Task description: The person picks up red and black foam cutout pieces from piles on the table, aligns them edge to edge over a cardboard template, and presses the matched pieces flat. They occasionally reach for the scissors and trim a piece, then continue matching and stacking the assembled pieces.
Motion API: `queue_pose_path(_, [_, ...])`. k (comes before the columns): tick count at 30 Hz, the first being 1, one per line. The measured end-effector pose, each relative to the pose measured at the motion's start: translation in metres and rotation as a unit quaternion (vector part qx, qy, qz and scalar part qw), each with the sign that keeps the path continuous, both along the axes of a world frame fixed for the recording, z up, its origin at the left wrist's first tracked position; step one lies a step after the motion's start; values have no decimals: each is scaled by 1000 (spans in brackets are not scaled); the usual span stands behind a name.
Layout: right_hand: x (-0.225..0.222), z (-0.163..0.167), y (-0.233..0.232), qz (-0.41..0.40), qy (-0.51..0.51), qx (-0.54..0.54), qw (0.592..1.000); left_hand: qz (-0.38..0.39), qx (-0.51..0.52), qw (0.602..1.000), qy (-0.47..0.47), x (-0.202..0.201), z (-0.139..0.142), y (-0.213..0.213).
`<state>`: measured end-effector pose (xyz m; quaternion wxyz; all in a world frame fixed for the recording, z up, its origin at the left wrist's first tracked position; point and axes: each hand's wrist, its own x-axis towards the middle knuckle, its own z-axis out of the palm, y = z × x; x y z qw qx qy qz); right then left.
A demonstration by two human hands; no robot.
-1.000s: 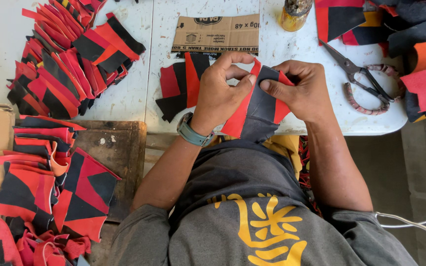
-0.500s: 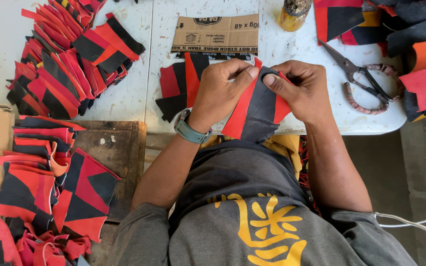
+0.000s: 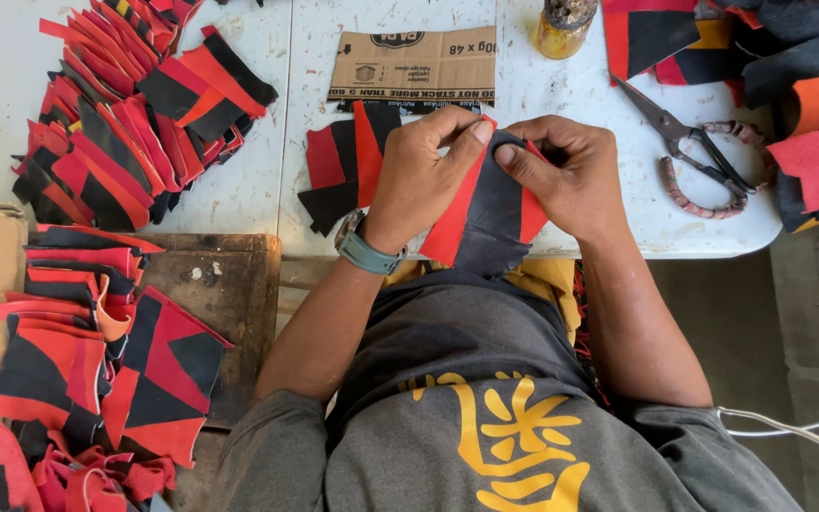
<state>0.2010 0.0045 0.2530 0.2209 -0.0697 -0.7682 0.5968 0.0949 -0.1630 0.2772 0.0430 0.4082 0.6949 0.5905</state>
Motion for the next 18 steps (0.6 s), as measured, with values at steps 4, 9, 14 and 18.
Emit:
queue_pose_path(4, [-3,0,-5,-2,9,-36,999,12,-32,999,-27,-4,1,1])
queue_pose_path(9, [0,-2,-11,-5,21,-103,994,18,-27,998,-52,1,1,-2])
queue_pose_path(14, [1,0,-18,-6,30,-148,989,10,-4,998,-61,2,2,-4])
queue_pose_path(18, [0,4,-22,-7,34,-198,980,8,2,998,-58,4,5,-4])
